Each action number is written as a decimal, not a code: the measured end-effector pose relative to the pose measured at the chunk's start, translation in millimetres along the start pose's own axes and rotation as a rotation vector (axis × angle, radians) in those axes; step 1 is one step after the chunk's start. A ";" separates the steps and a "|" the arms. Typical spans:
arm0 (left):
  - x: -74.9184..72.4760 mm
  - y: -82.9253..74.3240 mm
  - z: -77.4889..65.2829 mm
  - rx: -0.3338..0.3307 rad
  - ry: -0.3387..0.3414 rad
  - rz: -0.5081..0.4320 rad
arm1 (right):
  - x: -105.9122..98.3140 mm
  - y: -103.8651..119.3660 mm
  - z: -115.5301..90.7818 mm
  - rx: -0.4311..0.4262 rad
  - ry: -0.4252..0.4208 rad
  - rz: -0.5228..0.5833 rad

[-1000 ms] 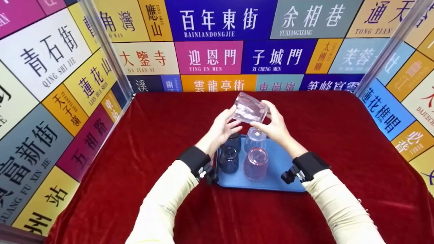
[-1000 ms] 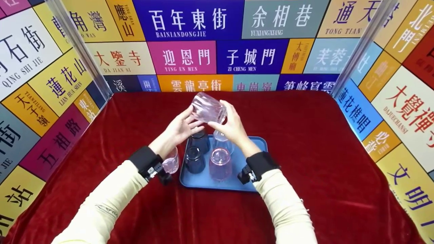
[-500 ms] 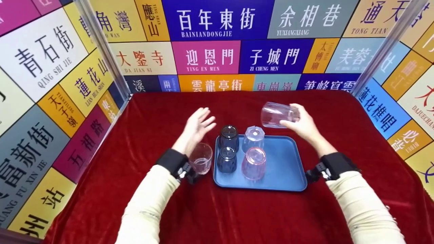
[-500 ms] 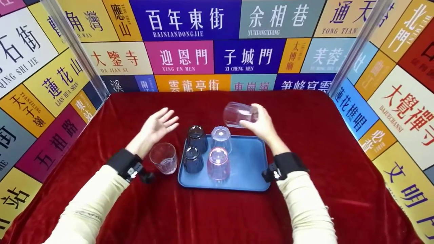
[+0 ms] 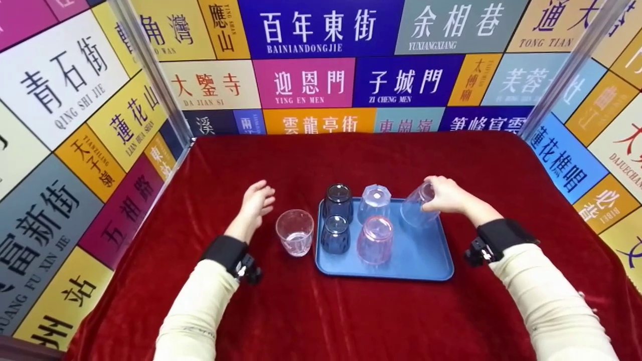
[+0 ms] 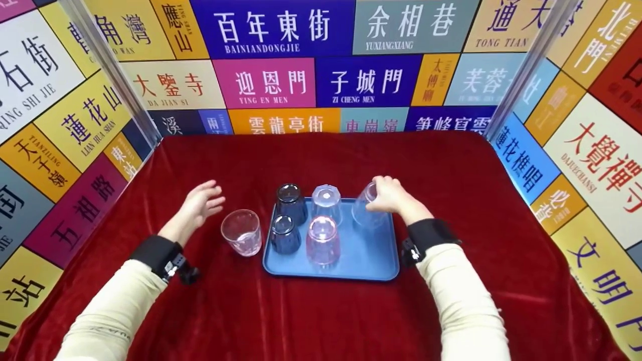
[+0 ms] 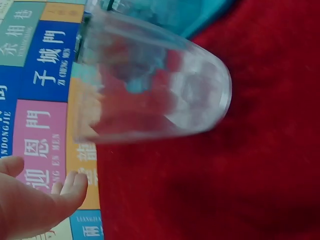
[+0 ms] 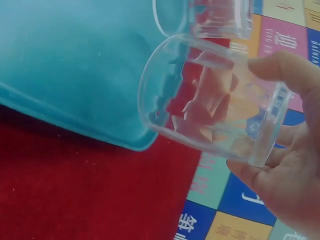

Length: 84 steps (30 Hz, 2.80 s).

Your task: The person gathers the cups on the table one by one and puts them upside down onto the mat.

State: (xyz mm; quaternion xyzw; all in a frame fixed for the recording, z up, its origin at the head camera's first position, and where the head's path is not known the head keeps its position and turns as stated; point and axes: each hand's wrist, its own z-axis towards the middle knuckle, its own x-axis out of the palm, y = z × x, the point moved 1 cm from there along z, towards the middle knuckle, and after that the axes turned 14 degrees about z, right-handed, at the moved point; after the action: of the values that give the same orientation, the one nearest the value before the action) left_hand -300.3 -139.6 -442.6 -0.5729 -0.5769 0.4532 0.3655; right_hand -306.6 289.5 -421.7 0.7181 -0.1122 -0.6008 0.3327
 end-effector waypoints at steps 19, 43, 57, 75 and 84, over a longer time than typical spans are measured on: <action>-19.9 49.9 -13.1 -0.071 0.306 0.414 | 27.4 -15.0 21.7 0.045 0.008 -0.040; -2.2 70.8 -21.5 0.201 0.482 0.422 | 12.8 -22.6 6.3 -0.061 -0.545 0.620; 3.3 72.3 -17.4 0.399 0.429 0.286 | 7.0 -69.2 -29.1 0.117 -0.676 0.738; 0.3 64.1 -16.3 0.370 0.340 0.288 | 9.8 -73.6 -33.9 0.115 -0.622 0.736; 3.5 41.0 -8.4 0.330 0.200 0.242 | 12.4 -72.4 -36.2 0.110 -0.621 0.760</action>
State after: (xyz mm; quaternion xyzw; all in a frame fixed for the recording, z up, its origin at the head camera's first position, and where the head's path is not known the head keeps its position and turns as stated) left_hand -279.2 -138.1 -478.8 -0.6125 -0.3830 0.5229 0.4524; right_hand -286.8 349.5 -473.8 0.4301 -0.4915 -0.6158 0.4408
